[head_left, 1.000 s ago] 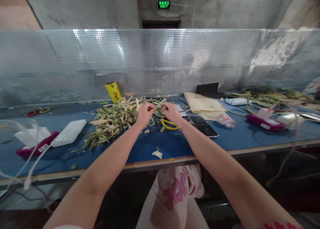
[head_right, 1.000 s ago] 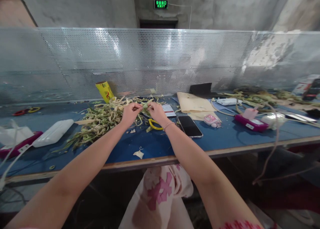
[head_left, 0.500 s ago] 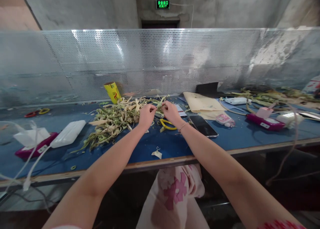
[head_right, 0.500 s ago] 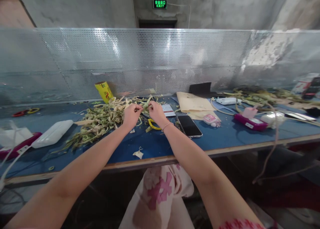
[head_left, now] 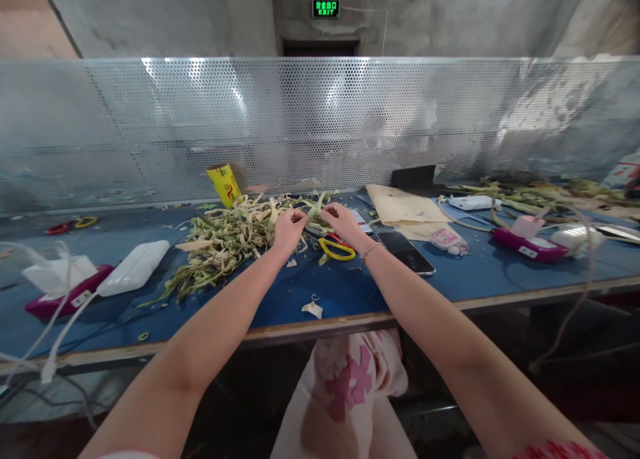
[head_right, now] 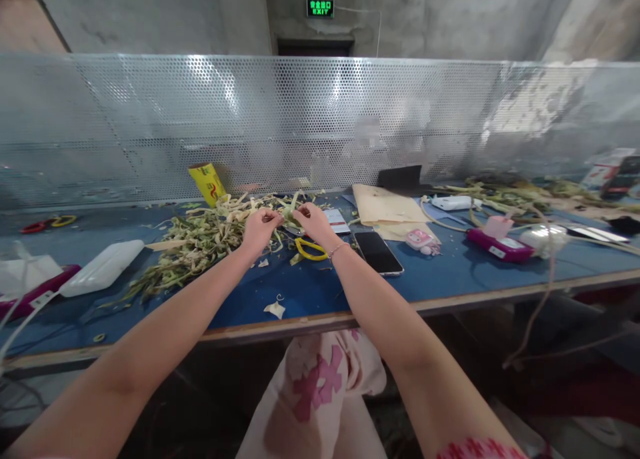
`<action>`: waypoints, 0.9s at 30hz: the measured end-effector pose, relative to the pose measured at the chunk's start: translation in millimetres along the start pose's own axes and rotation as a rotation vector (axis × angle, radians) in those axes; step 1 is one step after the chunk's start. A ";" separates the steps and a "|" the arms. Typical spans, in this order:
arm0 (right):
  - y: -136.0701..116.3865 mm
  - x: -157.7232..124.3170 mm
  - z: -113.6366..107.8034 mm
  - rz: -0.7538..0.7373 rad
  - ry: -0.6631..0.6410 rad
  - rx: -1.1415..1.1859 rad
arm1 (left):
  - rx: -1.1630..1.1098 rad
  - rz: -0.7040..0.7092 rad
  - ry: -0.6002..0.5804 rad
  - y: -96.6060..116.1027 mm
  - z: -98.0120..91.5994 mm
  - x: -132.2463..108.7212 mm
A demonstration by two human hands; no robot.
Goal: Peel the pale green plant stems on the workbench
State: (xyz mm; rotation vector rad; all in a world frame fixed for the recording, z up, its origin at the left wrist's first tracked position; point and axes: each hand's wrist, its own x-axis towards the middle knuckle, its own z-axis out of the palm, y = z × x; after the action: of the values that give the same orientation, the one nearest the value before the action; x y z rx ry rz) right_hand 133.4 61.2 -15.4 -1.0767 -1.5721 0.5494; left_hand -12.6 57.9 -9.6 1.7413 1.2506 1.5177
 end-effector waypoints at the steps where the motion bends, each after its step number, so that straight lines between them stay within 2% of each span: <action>1: 0.6 1.1 0.3 0.044 0.002 0.060 | 0.004 0.008 -0.006 -0.4 0.0 0.4; 4: 3.9 4.2 1.8 0.108 0.028 0.201 | 0.035 0.045 -0.026 -2.0 1.2 0.6; 7: 6.4 5.8 2.8 0.055 0.076 0.249 | 0.071 0.093 -0.047 -2.7 3.0 -0.8; 10: 5.3 4.7 2.0 -0.009 0.147 0.167 | 0.106 0.127 -0.086 -0.2 4.4 -4.3; 17: -3.4 -1.7 -1.5 -0.040 0.260 -0.005 | 0.134 0.151 -0.170 11.0 10.5 -15.5; 27: -2.0 -1.5 -1.6 -0.111 0.315 -0.080 | 0.059 0.098 -0.218 18.5 14.7 -22.7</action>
State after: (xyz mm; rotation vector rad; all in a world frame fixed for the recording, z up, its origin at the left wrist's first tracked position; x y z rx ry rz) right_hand 134.1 58.7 -14.2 -1.0709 -1.3743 0.2298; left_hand 8.1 32.5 -8.6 1.9728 1.1244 1.3128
